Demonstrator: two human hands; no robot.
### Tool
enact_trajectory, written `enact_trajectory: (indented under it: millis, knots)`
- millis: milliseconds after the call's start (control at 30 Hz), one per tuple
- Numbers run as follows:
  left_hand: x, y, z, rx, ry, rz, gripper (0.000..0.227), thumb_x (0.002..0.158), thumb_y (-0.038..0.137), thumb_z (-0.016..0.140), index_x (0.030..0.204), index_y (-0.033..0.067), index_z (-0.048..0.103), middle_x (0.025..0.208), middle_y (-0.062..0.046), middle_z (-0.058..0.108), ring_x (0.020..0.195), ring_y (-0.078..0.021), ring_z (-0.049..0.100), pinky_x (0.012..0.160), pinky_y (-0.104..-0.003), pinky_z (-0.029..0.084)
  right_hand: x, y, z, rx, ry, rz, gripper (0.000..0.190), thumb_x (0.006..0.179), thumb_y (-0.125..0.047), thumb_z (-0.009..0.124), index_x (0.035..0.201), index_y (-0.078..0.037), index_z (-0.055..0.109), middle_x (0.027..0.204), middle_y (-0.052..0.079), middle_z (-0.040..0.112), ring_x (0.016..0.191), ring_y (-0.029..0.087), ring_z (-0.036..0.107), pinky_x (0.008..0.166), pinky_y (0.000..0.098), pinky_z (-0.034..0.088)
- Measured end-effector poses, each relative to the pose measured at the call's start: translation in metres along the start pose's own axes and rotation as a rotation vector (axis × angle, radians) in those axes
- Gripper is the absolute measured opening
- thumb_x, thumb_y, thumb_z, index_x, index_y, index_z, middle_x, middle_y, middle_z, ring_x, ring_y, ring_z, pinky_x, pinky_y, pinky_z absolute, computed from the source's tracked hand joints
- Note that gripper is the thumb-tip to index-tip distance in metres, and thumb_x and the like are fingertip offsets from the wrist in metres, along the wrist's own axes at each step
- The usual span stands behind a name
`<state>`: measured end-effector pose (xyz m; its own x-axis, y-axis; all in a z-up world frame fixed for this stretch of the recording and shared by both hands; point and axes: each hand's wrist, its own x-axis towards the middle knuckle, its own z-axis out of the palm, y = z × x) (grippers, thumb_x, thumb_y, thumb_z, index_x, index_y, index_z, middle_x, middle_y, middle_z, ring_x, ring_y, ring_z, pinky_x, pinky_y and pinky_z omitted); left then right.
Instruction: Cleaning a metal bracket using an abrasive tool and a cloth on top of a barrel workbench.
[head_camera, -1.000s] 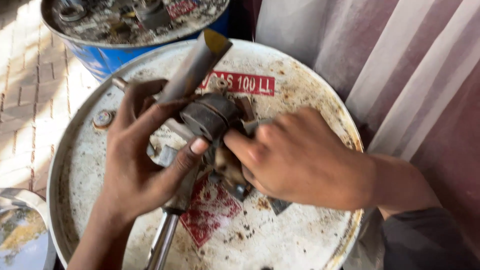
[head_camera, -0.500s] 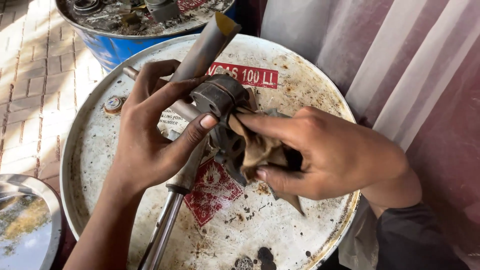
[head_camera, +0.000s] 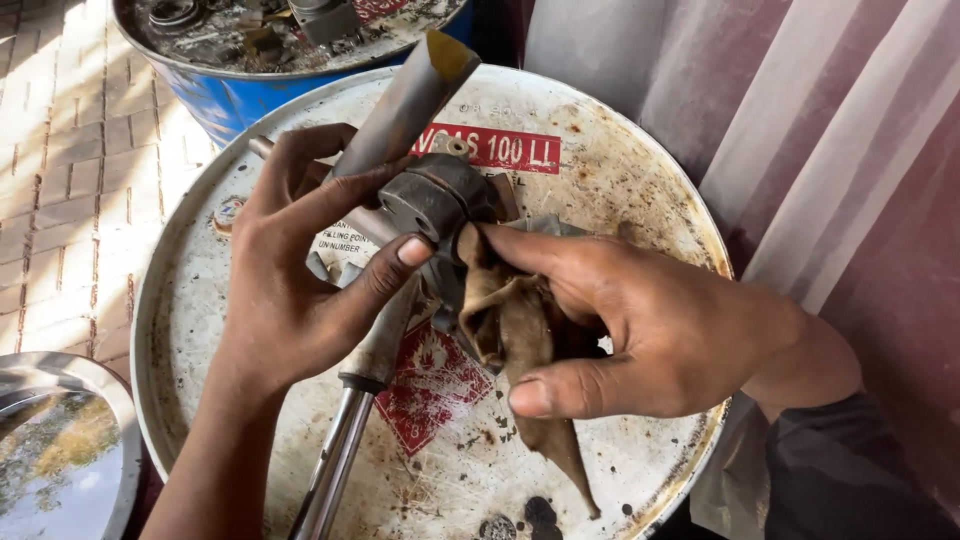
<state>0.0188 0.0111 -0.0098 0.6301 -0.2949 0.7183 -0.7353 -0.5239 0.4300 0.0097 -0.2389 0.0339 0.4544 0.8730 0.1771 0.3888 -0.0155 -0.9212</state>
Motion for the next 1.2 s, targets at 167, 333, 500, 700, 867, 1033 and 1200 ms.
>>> enact_trajectory:
  millis: [167,333,500,700,867,1033,1200]
  knots:
    - [0.001,-0.001,-0.001,-0.011,-0.007,-0.005,0.051,0.093,0.034,0.067,0.128,-0.0034,0.068,0.126,-0.026,0.054,0.119,-0.0381,0.058,0.095,-0.048,0.054,0.012,0.023,-0.002,0.005,-0.051,-0.054,0.047,0.098,-0.015,0.064,0.136,0.000,0.041,0.101,0.003,0.050,0.082,0.010,0.054,0.068,0.0198,0.054]
    - [0.000,-0.001,0.002,-0.017,-0.010,0.034,0.047,0.095,0.027,0.070,0.126,-0.0084,0.068,0.126,-0.026,0.052,0.118,-0.0386,0.057,0.095,-0.046,0.053,0.015,0.029,0.000,0.161,-0.090,-0.098,0.064,0.100,-0.014,0.061,0.149,0.006,0.026,0.118,0.019,0.056,0.096,0.026,0.070,0.087,0.0340,0.070]
    - [-0.001,-0.006,0.000,-0.022,-0.001,0.012,0.055,0.090,0.039,0.069,0.124,-0.0041,0.069,0.126,-0.026,0.053,0.118,-0.0394,0.057,0.094,-0.050,0.058,-0.006,-0.010,-0.007,-0.366,0.022,-0.104,0.049,0.094,-0.038,0.058,0.124,0.001,0.059,0.096,0.001,0.076,0.072,0.013,0.078,0.060,0.0236,0.070]
    - [0.000,-0.006,0.001,-0.046,0.000,0.011,0.050,0.093,0.037,0.068,0.126,-0.0009,0.069,0.127,-0.024,0.055,0.120,-0.0375,0.056,0.092,-0.046,0.050,-0.042,-0.001,-0.010,-0.783,0.443,-0.328,0.061,0.079,0.000,0.074,0.131,0.017,0.046,0.090,0.014,0.082,0.067,0.015,0.090,0.051,0.0187,0.075]
    - [0.000,-0.004,0.002,-0.053,-0.008,-0.006,0.051,0.093,0.037,0.067,0.126,-0.0024,0.069,0.125,-0.023,0.053,0.117,-0.0354,0.055,0.089,-0.045,0.052,-0.029,0.013,-0.007,-1.087,0.272,-0.184,0.067,0.086,-0.027,0.081,0.141,-0.001,0.053,0.089,0.001,0.081,0.062,0.011,0.076,0.055,0.0249,0.064]
    - [0.000,-0.005,0.003,-0.044,0.002,0.004,0.051,0.094,0.034,0.068,0.127,-0.0050,0.069,0.123,-0.024,0.053,0.117,-0.0365,0.055,0.092,-0.046,0.053,-0.002,0.032,0.012,-1.532,0.209,-0.049,0.066,0.099,-0.055,0.068,0.140,-0.004,0.057,0.061,0.008,0.069,0.031,0.014,0.057,0.025,0.0256,0.045]
    - [-0.002,-0.006,0.004,-0.055,0.013,0.043,0.049,0.095,0.028,0.072,0.128,-0.0092,0.068,0.125,-0.028,0.052,0.119,-0.0388,0.055,0.096,-0.047,0.053,0.009,0.021,0.015,-1.651,0.168,0.081,0.067,0.102,-0.067,0.057,0.135,-0.008,0.060,0.049,0.000,0.065,0.026,0.012,0.057,0.022,0.0246,0.041]
